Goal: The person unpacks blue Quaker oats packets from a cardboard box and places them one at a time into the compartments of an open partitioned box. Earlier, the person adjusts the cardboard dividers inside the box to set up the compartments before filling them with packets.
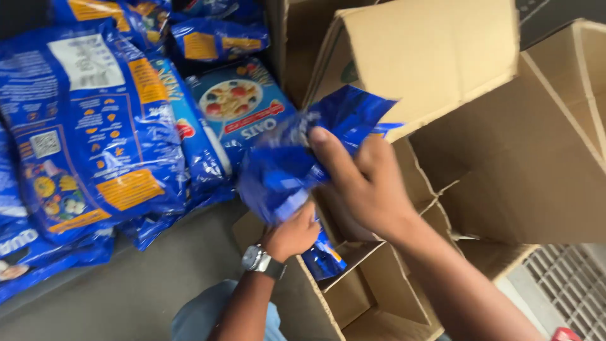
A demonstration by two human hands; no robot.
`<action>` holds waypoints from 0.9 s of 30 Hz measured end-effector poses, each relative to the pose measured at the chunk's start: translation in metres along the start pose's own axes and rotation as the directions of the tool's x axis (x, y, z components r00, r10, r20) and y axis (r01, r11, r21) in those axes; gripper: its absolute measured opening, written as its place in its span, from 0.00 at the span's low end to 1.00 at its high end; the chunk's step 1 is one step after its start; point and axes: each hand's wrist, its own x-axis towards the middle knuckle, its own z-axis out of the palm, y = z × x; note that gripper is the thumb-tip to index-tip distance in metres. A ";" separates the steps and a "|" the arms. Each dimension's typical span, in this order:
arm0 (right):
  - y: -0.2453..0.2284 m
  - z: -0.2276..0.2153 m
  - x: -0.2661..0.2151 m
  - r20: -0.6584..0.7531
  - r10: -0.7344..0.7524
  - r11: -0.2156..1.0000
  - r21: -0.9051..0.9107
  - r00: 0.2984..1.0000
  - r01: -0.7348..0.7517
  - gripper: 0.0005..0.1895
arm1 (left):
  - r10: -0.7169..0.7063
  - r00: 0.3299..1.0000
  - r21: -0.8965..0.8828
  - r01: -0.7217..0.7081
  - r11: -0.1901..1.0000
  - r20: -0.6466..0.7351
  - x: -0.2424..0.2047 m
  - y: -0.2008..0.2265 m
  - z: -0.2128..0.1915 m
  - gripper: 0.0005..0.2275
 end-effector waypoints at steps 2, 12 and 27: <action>-0.035 -0.033 -0.012 0.102 0.158 0.987 -0.045 0.982 -0.154 0.15 | 0.000 1.000 -0.005 0.000 1.000 0.004 0.000 -0.005 -0.002 0.09; -0.053 -0.179 -0.036 0.242 0.439 0.896 -0.181 0.865 -0.404 0.26 | 0.010 0.993 -0.014 -0.008 1.000 0.119 0.006 -0.022 0.013 0.09; 0.039 -0.106 -0.004 0.312 0.569 0.495 -0.869 0.761 -0.014 0.37 | -0.238 0.943 0.001 0.245 0.970 0.233 0.017 -0.001 -0.011 0.13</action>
